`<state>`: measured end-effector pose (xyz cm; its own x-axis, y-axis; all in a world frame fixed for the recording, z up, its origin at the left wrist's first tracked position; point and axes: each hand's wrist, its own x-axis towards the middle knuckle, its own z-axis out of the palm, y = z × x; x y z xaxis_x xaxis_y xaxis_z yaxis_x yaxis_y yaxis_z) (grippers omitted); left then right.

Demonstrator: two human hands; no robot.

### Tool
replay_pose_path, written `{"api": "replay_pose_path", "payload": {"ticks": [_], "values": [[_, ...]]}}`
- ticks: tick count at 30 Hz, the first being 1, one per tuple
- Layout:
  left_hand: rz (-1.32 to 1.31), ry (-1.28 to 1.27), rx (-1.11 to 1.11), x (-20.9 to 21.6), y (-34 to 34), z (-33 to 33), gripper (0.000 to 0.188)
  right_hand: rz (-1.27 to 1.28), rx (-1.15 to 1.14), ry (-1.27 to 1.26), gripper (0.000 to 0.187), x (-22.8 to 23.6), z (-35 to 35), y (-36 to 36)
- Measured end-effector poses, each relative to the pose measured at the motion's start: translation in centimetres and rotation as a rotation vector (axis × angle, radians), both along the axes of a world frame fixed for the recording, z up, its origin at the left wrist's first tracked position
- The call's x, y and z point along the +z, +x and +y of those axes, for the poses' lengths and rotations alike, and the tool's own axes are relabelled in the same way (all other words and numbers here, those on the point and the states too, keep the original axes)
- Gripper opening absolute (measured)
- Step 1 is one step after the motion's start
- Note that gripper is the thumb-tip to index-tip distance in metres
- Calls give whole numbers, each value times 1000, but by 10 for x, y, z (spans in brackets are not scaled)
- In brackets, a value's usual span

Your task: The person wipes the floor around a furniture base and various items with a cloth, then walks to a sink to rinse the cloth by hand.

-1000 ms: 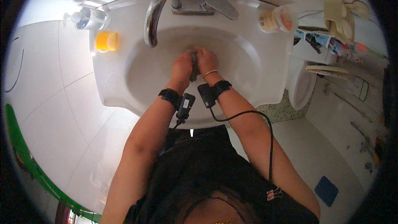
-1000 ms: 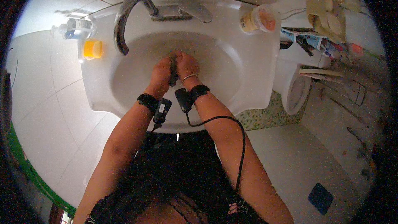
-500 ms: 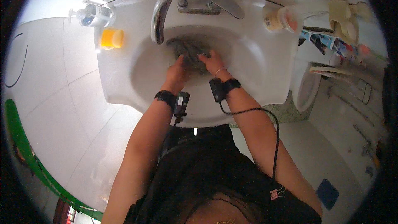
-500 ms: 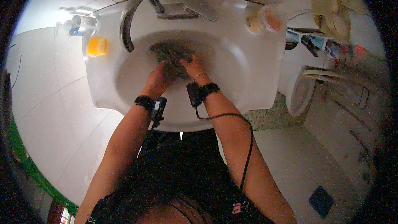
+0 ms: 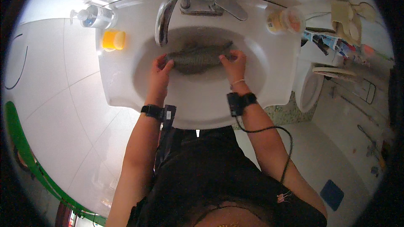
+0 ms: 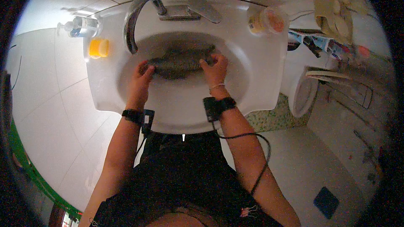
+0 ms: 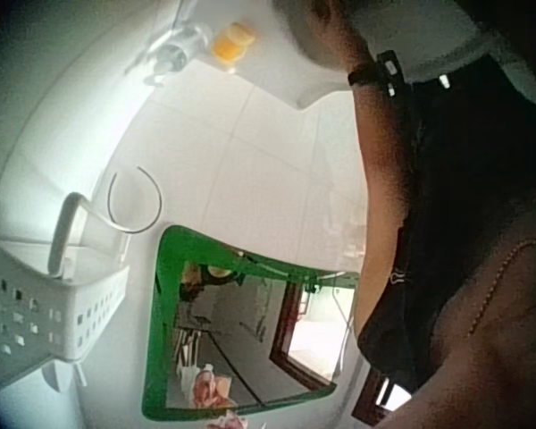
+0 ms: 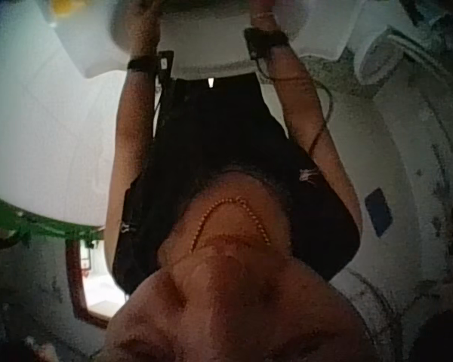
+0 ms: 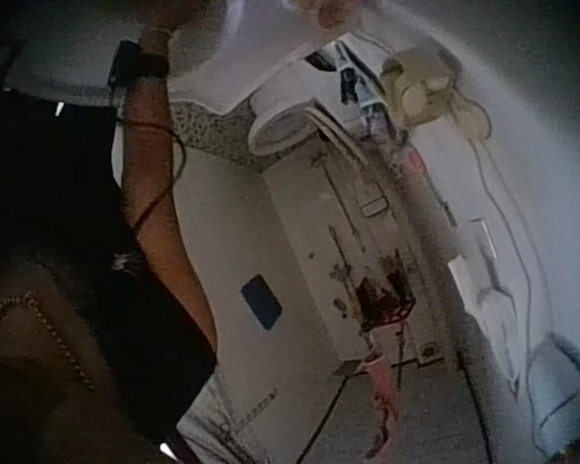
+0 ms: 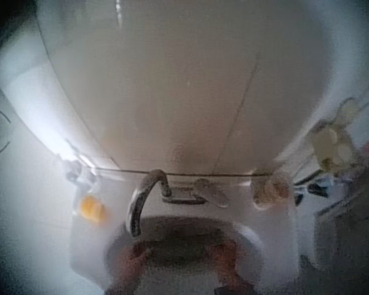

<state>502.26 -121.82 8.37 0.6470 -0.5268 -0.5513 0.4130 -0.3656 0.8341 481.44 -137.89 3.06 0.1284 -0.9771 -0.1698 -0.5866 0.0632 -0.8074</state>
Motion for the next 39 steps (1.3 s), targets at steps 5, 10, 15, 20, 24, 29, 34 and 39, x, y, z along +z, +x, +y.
{"api": "replay_pose_path", "payload": {"ticks": [5, 10, 15, 20, 24, 29, 34, 39], "values": [[391, -108, -28, -48, -29, -28, 41, 407, 292, -435, 53, -52, 30, 42], [902, -223, 106, -48, -29, -52, 40, -157, 439, 338, 52, 0, 56, 61], [657, -159, 85, -46, -21, -57, 37, -352, 536, 500, 45, 71, 48, 61], [404, -299, -32, -71, -61, -47, 37, -30, 416, 89, 42, 32, 29, 83], [690, -74, -143, -44, -58, -68, 36, 238, 441, 70, 46, -7, -4, 56], [403, -179, -71, -60, -24, -25, 35, 406, 122, -275, 29, -16, 21, 38], [911, -251, 37, -51, -50, -49, 37, -37, 231, 191, 37, -46, 52, 46], [948, -201, 190, -33, -21, -55, 36, -349, 529, 430, 39, 41, 49, 63]]}}
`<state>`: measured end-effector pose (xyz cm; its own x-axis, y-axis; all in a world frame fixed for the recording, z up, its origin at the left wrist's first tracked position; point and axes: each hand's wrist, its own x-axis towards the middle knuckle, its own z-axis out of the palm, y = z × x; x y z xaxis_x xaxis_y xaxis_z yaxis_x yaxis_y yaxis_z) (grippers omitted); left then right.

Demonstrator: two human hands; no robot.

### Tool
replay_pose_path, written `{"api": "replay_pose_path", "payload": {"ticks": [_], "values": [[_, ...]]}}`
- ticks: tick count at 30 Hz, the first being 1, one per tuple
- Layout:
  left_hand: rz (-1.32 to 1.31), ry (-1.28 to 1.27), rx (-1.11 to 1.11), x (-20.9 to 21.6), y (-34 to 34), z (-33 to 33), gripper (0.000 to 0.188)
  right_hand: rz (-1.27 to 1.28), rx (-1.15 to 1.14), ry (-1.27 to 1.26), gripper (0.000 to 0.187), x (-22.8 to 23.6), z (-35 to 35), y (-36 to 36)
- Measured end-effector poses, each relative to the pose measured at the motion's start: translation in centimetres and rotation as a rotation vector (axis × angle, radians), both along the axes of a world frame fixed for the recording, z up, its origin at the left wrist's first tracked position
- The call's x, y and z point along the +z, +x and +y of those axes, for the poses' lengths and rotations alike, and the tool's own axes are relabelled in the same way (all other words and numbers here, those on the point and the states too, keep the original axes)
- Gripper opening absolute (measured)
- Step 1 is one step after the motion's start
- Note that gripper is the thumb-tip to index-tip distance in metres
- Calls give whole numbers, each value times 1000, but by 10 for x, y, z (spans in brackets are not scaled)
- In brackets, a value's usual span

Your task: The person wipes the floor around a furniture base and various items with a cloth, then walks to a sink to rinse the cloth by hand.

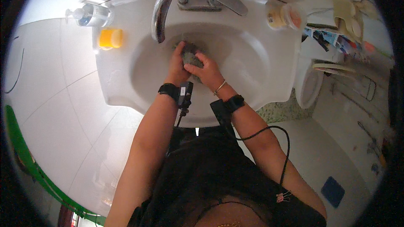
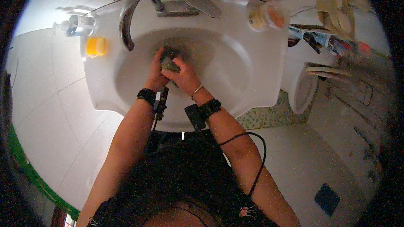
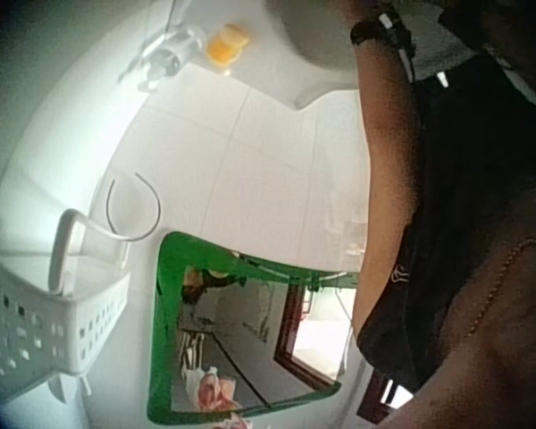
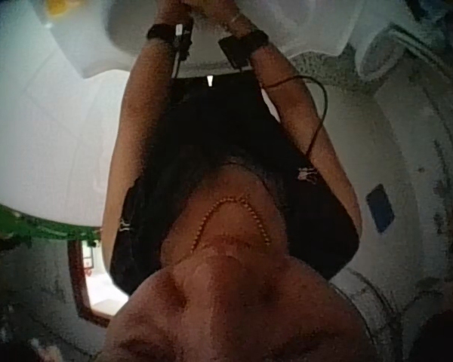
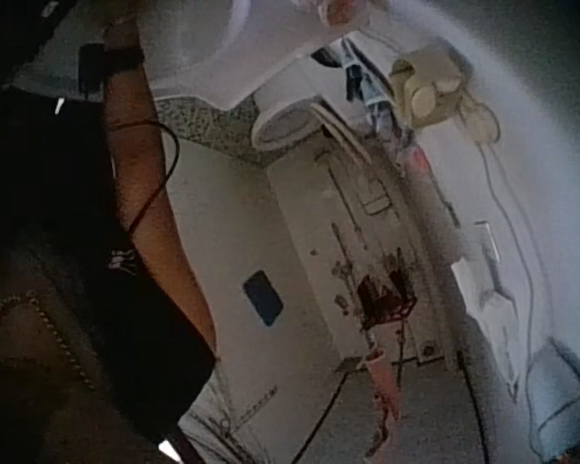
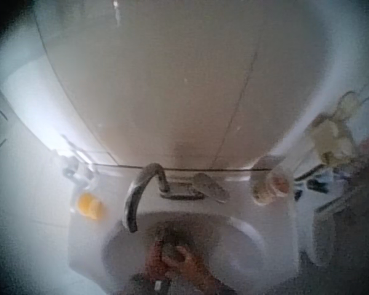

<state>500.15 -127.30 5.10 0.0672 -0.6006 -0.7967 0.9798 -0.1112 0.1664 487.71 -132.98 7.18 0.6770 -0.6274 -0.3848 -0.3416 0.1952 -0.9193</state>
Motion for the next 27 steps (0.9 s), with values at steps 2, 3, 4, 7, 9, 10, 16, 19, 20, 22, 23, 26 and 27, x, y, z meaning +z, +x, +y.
{"api": "replay_pose_path", "payload": {"ticks": [2, 3, 4, 7, 9, 10, 16, 19, 20, 22, 23, 26, 27], "values": [[-35, -65, 36, -1, 0, -4, 37, -46, 17, -58, 36, 16, -3, -1], [-116, 0, 22, 0, -5, -7, 38, -43, 12, -61, 36, 17, -6, -1], [-198, 65, 9, 1, -11, -9, 40, 83, 3, -106, 37, 18, -9, 0], [-657, 0, -64, -35, -26, 6, 43, 151, -110, -218, 44, 8, -8, 22], [-1001, -141, -151, -38, -35, 3, 44, 126, -234, -283, 49, -12, -14, 24], [-644, 28, -185, -13, -40, -14, 44, 321, -210, -339, 49, -23, -27, 13], [-511, 141, -271, -24, -13, 15, 37, 700, -151, -479, 42, -50, -42, -18], [-507, 115, -68, -14, 1, 25, 35, 700, -298, -739, 29, -69, -30, -33], [-483, 121, -9, -13, -5, 18, 36, 616, -224, -849, 29, -84, -22, -36], [-331, 44, 35, -17, -20, 6, 41, 520, -145, -953, 31, -90, -11, -23], [-192, -52, 13, -21, -26, -2, 46, 363, -102, -540, 34, -89, -7, -18], [18, 67, -58, -37, -5, 9, 53, 97, -49, -76, 35, -54, 4, 3], [17, 70, -51, -38, 1, 13, 53, 13, -64, -40, 32, -34, 5, 7]]}}
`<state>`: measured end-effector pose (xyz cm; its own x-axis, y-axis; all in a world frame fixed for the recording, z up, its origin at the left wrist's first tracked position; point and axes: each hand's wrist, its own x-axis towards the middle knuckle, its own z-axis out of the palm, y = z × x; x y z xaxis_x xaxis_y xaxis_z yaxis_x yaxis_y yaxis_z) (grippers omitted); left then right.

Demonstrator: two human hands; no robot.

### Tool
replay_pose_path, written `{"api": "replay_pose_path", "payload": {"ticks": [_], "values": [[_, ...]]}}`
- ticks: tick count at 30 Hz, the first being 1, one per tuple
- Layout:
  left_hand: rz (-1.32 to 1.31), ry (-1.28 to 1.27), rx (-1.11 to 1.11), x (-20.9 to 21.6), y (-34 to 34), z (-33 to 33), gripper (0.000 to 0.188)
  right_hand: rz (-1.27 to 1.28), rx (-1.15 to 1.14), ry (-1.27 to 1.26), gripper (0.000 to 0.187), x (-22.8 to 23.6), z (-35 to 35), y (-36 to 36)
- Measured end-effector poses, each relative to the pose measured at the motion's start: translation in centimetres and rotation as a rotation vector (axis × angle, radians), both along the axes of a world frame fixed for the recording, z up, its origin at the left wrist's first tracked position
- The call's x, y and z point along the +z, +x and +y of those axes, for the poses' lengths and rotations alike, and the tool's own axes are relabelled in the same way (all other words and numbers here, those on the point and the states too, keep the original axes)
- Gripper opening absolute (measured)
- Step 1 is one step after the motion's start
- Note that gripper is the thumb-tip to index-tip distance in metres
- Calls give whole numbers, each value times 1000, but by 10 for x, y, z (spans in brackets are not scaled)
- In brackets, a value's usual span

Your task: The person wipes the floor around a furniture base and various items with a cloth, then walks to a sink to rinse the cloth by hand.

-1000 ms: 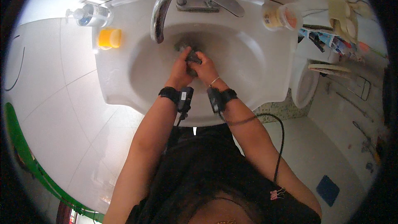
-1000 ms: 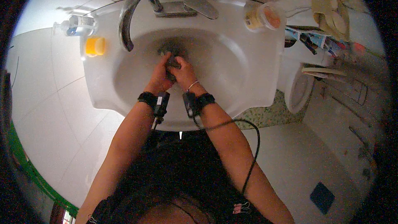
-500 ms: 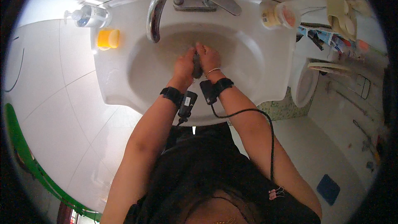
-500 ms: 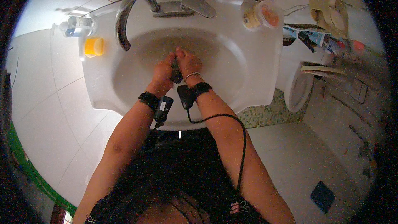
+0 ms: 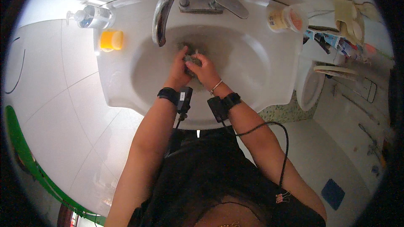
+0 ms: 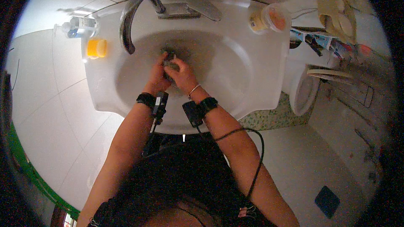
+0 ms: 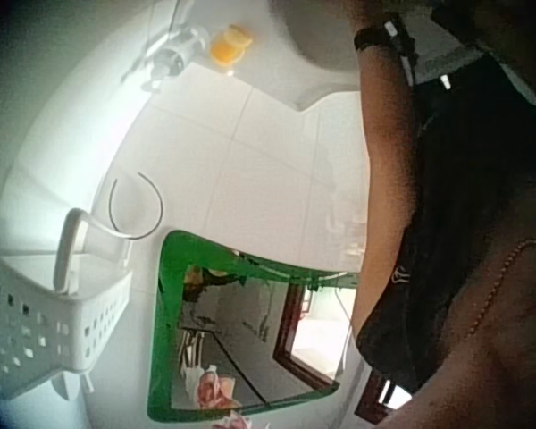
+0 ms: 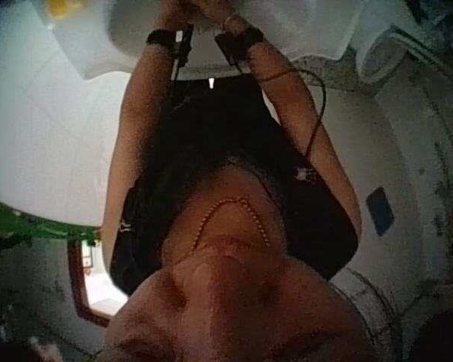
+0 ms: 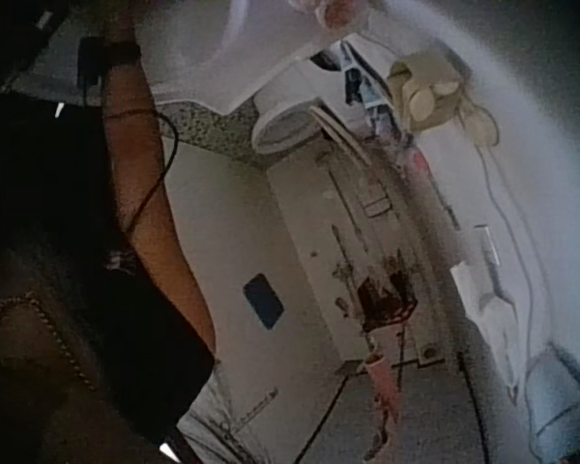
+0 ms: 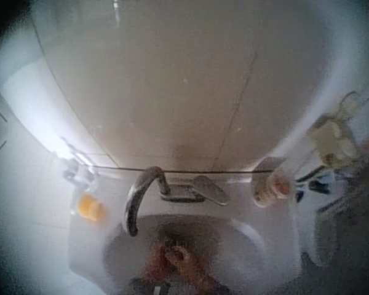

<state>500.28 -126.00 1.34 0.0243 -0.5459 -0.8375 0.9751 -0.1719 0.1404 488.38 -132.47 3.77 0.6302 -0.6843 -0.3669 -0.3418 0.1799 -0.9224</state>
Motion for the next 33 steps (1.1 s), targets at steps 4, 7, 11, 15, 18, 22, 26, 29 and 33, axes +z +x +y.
{"api": "replay_pose_path", "payload": {"ticks": [4, 7, 11, 15, 18, 22, 26, 29, 33], "values": [[-297, -59, -26, 3, -3, 2, 39, -56, 93, 89, 30, 44, -7, 2], [-568, 2, -273, 18, -20, -7, 33, 183, 92, -101, 39, 36, -14, 8], [-318, 53, -136, 44, -40, -28, 36, 412, 32, -275, 49, 11, -43, 4], [-919, -22, -404, -13, -33, -8, 35, 449, -3, -546, 39, -23, -50, -10], [-1221, 148, -489, -14, 5, 7, 35, 631, 24, -670, 33, -23, -54, -28], [-2126, 141, -1214, 24, -7, 6, 67, 591, 330, -1078, 47, -22, -43, -55], [-2056, -126, -1370, -12, -17, 16, 73, 734, 656, -863, 56, -34, -33, -40], [-2174, -89, -1367, -25, -20, 10, 68, 714, 631, -891, 57, -38, -37, -35], [-1920, -164, -1129, -22, -6, 0, 52, 607, 537, -924, 58, -35, -37, -29]]}}
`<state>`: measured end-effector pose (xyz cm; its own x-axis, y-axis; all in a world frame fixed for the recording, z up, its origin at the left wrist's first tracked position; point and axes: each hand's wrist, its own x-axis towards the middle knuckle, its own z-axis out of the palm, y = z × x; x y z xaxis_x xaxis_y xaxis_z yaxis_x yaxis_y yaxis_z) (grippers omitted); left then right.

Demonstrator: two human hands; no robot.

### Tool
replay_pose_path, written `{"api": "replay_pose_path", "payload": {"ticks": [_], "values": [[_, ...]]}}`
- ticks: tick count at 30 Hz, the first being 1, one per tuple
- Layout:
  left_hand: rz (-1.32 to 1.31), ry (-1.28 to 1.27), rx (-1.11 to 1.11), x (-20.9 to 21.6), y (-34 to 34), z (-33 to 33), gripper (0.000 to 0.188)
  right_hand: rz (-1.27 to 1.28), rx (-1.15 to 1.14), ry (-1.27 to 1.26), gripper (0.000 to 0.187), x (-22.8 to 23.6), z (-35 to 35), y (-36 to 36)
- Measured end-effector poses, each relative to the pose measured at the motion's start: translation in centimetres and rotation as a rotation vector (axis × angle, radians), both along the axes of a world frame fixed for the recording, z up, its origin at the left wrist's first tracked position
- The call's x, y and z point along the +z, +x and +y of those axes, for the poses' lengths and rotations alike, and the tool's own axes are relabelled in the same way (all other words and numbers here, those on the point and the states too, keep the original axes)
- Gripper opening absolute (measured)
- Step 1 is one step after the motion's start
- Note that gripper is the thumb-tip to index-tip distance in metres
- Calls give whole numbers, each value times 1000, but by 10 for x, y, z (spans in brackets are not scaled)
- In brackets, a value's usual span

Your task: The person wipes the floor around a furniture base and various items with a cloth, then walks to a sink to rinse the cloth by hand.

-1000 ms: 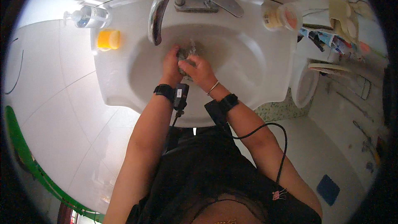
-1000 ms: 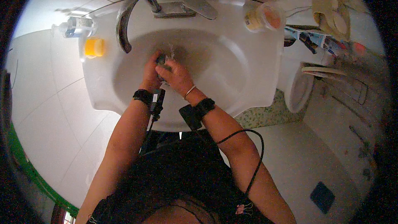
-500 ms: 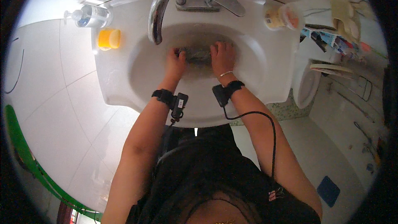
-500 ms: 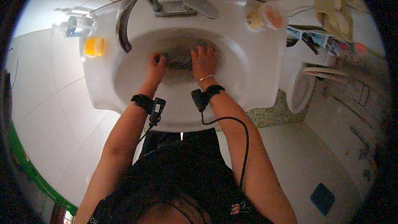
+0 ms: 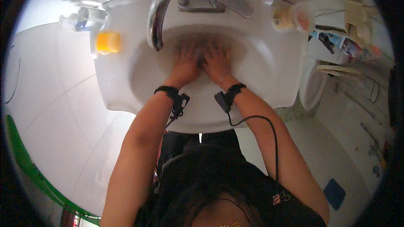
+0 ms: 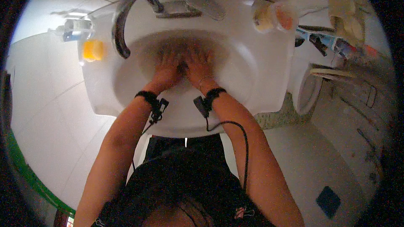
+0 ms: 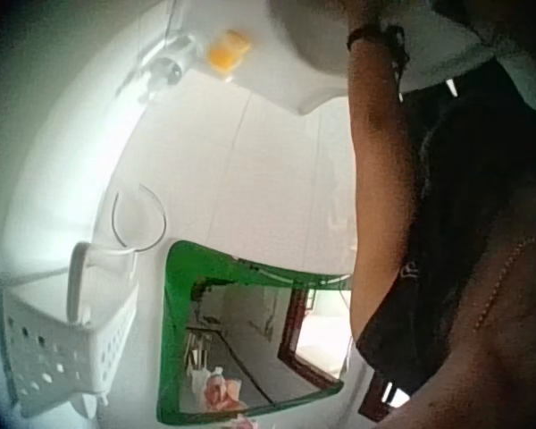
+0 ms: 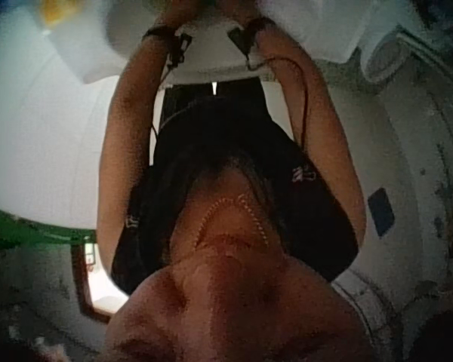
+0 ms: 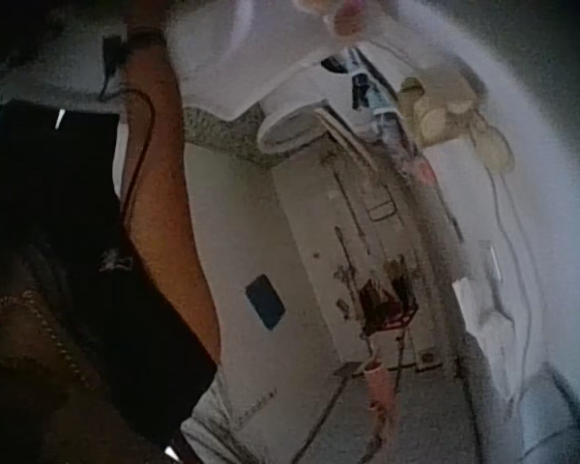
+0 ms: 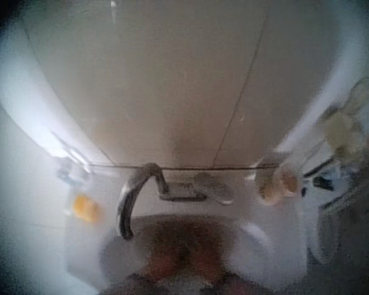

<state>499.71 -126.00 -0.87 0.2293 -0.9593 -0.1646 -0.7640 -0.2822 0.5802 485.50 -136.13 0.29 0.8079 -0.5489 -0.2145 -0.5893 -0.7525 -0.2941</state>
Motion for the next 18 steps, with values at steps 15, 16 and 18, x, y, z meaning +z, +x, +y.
{"api": "replay_pose_path", "payload": {"ticks": [15, 16, 18], "values": [[1871, -55, 1156, 62, -1, -18, 35, -479, -604, 921, 50, 61, 40, 25], [1820, -64, 1144, 63, -3, -18, 34, -478, -604, 920, 50, 59, 42, 28], [1650, -14, 990, 50, -8, -11, 35, -547, -567, 525, 48, 52, 41, 36]]}}
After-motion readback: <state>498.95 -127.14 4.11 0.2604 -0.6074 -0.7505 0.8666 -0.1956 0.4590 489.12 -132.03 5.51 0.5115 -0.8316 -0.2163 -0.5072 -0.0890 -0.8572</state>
